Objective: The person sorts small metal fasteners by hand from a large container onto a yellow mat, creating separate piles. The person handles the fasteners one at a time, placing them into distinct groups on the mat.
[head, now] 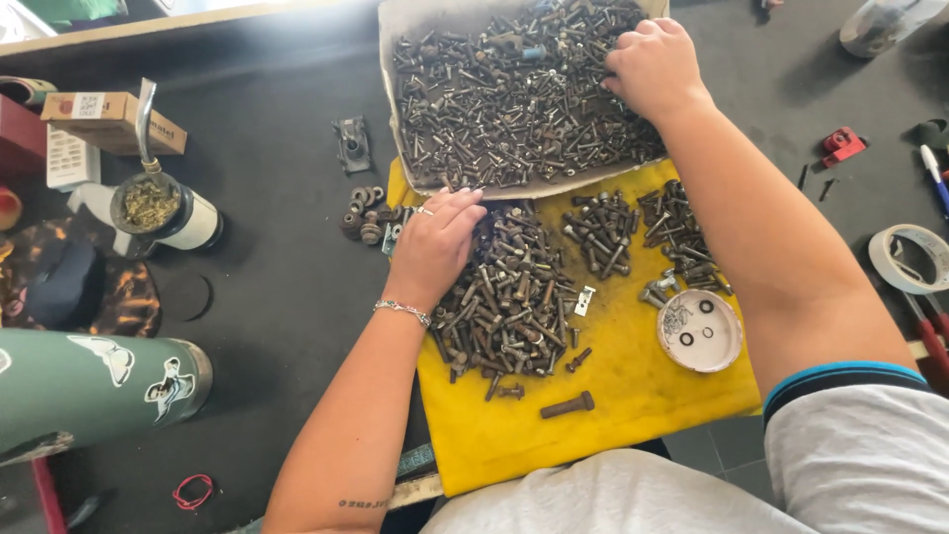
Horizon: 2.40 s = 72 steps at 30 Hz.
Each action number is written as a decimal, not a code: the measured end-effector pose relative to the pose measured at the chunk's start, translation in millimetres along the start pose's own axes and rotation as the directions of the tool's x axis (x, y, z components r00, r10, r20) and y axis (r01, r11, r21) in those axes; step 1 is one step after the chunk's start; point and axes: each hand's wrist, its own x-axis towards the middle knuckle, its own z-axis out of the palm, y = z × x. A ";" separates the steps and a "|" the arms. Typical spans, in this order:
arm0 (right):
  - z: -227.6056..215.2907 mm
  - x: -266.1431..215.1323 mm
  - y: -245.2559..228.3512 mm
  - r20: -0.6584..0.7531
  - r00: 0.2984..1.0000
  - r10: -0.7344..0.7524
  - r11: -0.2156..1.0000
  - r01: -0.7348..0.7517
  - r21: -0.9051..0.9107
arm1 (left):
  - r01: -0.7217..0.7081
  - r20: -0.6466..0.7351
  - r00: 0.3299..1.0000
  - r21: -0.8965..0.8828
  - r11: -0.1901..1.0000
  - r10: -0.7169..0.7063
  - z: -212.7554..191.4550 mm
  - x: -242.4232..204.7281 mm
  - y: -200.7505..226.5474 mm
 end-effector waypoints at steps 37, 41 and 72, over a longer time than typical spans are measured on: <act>-177.5 -176.4 28.4 0.623 0.783 0.009 0.457 -0.557 0.693 | -0.050 -0.024 0.998 -0.037 0.998 0.049 1.8 -0.2 -2.1; -162.7 -180.0 26.5 0.777 0.629 0.006 0.438 -0.700 0.564 | -0.054 -0.016 0.998 -0.029 0.998 0.054 1.4 -1.7 -0.1; -98.1 -174.9 -8.2 -0.098 0.950 0.296 0.549 -0.086 0.831 | -0.046 -0.116 0.992 0.088 0.995 0.056 17.7 -5.0 -9.1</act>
